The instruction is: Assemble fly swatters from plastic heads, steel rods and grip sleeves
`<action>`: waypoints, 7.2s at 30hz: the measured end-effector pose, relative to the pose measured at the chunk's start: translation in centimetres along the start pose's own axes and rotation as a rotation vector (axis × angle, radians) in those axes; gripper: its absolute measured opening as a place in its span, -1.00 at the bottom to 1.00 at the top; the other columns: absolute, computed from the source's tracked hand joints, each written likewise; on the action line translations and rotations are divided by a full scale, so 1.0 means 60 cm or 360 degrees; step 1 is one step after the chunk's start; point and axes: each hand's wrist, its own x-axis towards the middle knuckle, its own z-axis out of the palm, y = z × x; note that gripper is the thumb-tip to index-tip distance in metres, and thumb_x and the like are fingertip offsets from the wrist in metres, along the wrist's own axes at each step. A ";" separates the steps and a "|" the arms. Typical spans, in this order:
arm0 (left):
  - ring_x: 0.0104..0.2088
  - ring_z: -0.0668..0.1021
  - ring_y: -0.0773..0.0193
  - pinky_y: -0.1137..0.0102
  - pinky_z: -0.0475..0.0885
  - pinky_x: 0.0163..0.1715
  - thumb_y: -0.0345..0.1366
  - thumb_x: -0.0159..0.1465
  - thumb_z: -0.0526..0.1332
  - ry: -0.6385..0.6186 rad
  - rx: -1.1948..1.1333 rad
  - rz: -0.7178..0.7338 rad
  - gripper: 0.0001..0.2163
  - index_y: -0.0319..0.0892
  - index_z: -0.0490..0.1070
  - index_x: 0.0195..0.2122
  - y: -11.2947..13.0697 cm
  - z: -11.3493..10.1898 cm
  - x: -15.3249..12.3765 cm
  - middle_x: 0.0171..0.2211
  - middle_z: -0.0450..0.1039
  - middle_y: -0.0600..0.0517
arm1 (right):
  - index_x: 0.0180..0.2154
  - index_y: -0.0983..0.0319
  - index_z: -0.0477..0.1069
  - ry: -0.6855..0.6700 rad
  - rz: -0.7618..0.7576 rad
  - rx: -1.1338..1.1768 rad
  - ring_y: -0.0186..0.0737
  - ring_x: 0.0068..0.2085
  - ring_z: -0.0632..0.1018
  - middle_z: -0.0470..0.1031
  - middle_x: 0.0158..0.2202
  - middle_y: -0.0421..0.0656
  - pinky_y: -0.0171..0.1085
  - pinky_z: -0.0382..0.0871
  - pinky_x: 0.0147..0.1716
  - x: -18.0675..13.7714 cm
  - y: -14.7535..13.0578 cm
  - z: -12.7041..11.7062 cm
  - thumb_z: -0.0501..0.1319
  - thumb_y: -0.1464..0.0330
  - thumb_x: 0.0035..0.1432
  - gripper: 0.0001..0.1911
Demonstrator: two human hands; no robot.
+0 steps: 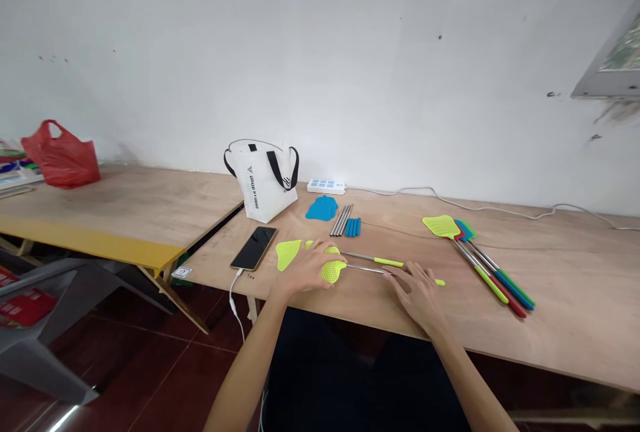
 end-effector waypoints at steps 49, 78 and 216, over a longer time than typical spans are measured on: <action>-0.03 0.61 0.10 0.24 0.46 0.04 -0.05 0.21 0.39 0.0625 -0.1344 -0.0376 -0.69 -0.11 0.52 -0.12 0.003 0.058 0.052 -0.15 0.62 0.02 | 0.01 0.06 0.55 -0.0085 -0.0210 -0.0051 -0.13 -0.13 0.62 0.66 -0.16 -0.13 -0.26 0.35 -0.29 -0.003 -0.032 0.013 0.00 0.17 0.48 -0.63; -0.02 0.58 0.07 0.24 0.46 0.00 -0.46 0.14 0.15 0.0769 -0.0474 -0.0766 -0.48 -0.04 0.45 0.14 -0.112 -0.027 -0.026 -0.08 0.57 -0.01 | -0.02 0.16 0.49 0.0029 0.0268 -0.0274 0.04 -0.01 0.51 0.59 -0.11 -0.01 0.13 0.10 0.20 -0.006 -0.007 0.033 0.00 0.17 0.43 -0.64; 0.29 0.34 0.01 0.09 0.18 0.32 -0.10 0.43 0.09 0.0281 -0.0391 -0.0508 -0.64 -0.10 0.34 0.18 -0.099 0.107 0.022 0.25 0.34 -0.12 | 0.16 0.03 0.38 -0.0302 0.0329 0.0018 -0.01 0.13 0.49 0.53 0.07 -0.10 0.03 0.35 0.12 -0.015 0.108 0.009 -0.04 0.09 0.40 -0.57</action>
